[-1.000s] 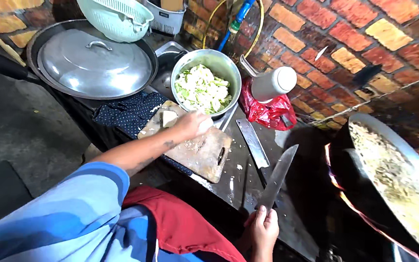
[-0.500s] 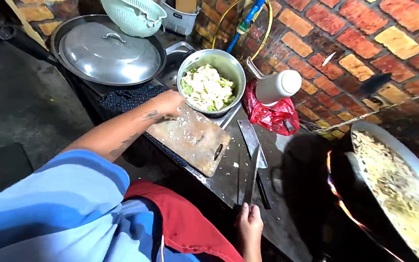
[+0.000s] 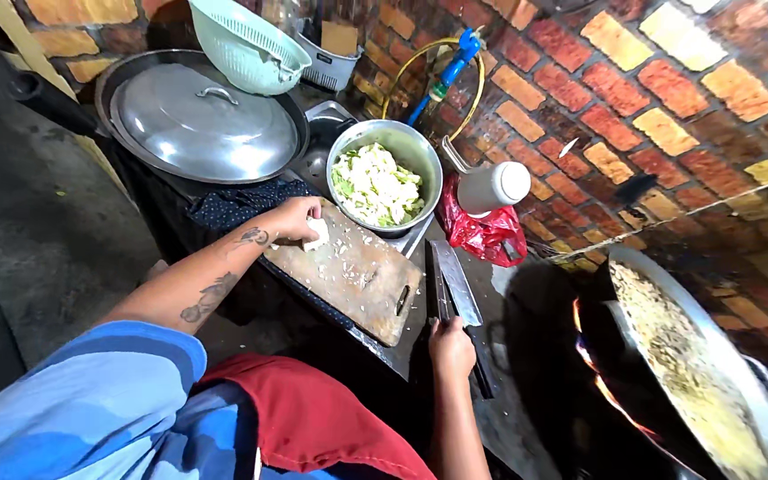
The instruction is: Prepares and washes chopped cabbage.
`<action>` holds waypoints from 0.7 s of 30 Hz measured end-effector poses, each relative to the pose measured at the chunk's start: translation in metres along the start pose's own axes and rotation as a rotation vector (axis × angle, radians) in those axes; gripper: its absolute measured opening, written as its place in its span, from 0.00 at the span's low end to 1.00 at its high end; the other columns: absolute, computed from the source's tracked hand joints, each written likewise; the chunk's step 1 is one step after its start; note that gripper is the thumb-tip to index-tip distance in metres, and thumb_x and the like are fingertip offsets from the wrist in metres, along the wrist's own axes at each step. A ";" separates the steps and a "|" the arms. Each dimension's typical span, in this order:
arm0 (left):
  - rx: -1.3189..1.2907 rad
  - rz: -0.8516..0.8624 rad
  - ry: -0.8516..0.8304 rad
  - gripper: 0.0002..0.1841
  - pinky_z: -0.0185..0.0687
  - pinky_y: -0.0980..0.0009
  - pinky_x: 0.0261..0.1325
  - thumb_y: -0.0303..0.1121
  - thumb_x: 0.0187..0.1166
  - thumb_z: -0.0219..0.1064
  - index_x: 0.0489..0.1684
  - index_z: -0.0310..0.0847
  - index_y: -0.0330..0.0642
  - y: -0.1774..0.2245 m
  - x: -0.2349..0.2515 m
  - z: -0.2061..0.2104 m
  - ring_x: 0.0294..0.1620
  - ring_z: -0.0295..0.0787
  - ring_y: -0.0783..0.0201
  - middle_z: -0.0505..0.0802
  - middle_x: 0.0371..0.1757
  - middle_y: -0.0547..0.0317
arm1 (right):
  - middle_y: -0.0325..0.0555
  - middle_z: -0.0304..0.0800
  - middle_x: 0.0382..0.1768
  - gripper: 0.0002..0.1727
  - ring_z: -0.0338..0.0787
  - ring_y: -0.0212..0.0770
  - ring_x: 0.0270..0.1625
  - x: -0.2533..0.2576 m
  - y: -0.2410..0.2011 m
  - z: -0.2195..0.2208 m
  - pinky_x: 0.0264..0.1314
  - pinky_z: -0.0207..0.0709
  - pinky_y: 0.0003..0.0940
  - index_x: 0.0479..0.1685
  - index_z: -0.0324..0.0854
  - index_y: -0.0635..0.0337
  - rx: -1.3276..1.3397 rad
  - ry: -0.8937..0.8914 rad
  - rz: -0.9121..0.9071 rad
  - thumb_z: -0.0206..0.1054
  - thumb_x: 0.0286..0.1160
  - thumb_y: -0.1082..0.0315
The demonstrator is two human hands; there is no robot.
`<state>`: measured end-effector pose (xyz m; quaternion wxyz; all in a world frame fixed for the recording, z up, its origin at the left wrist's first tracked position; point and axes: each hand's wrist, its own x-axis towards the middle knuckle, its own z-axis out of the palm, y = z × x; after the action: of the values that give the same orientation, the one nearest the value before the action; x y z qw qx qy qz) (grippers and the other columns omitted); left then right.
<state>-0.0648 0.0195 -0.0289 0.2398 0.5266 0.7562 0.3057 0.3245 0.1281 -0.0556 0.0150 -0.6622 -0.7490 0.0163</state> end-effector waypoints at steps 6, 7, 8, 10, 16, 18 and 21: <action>-0.832 0.053 -0.092 0.17 0.88 0.66 0.45 0.14 0.69 0.73 0.49 0.71 0.37 0.010 -0.025 -0.004 0.38 0.88 0.65 0.88 0.40 0.54 | 0.76 0.78 0.70 0.26 0.77 0.76 0.74 0.014 -0.009 -0.015 0.68 0.75 0.71 0.66 0.85 0.64 0.066 0.112 -0.015 0.67 0.82 0.51; -0.955 0.033 -0.122 0.15 0.87 0.68 0.42 0.15 0.73 0.70 0.49 0.71 0.39 0.017 -0.028 0.001 0.36 0.88 0.67 0.88 0.39 0.56 | 0.78 0.77 0.71 0.26 0.76 0.77 0.75 0.005 -0.016 -0.025 0.70 0.73 0.72 0.66 0.85 0.67 0.171 0.133 -0.064 0.68 0.81 0.53; -1.022 0.018 -0.143 0.13 0.87 0.70 0.40 0.16 0.77 0.67 0.50 0.71 0.40 0.024 -0.030 0.007 0.34 0.88 0.69 0.89 0.39 0.57 | 0.76 0.78 0.71 0.27 0.78 0.74 0.75 -0.007 -0.027 -0.035 0.73 0.73 0.68 0.69 0.83 0.70 0.312 0.120 -0.115 0.67 0.82 0.56; -1.045 0.022 -0.222 0.11 0.88 0.68 0.43 0.18 0.80 0.66 0.53 0.72 0.39 0.041 -0.029 0.022 0.37 0.88 0.68 0.88 0.41 0.57 | 0.68 0.83 0.70 0.29 0.87 0.56 0.68 -0.035 -0.054 -0.046 0.70 0.81 0.49 0.76 0.74 0.73 0.730 0.003 -0.189 0.67 0.82 0.61; -0.852 0.147 -0.523 0.14 0.92 0.70 0.44 0.17 0.75 0.70 0.54 0.73 0.37 0.116 -0.043 0.098 0.35 0.90 0.69 0.89 0.39 0.59 | 0.59 0.90 0.49 0.26 0.92 0.40 0.40 -0.097 -0.072 -0.047 0.44 0.89 0.36 0.73 0.70 0.75 1.582 -0.256 0.017 0.68 0.75 0.80; -0.846 0.232 -0.625 0.12 0.90 0.75 0.44 0.24 0.79 0.68 0.55 0.75 0.43 0.133 -0.052 0.123 0.37 0.90 0.74 0.91 0.40 0.65 | 0.55 0.91 0.42 0.19 0.92 0.38 0.38 -0.113 -0.043 -0.049 0.45 0.89 0.35 0.65 0.75 0.74 1.624 -0.151 0.101 0.68 0.75 0.81; -0.695 0.373 -0.770 0.32 0.88 0.68 0.62 0.49 0.73 0.72 0.78 0.74 0.52 0.151 -0.054 0.148 0.60 0.88 0.70 0.88 0.67 0.64 | 0.52 0.93 0.44 0.18 0.94 0.37 0.40 -0.146 0.025 -0.051 0.47 0.91 0.36 0.60 0.81 0.70 1.435 0.296 0.134 0.72 0.71 0.78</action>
<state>0.1522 0.0385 -0.0225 0.6004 0.6152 0.3626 0.3599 0.3693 -0.0138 -0.0057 0.5446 -0.5290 -0.5022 0.4138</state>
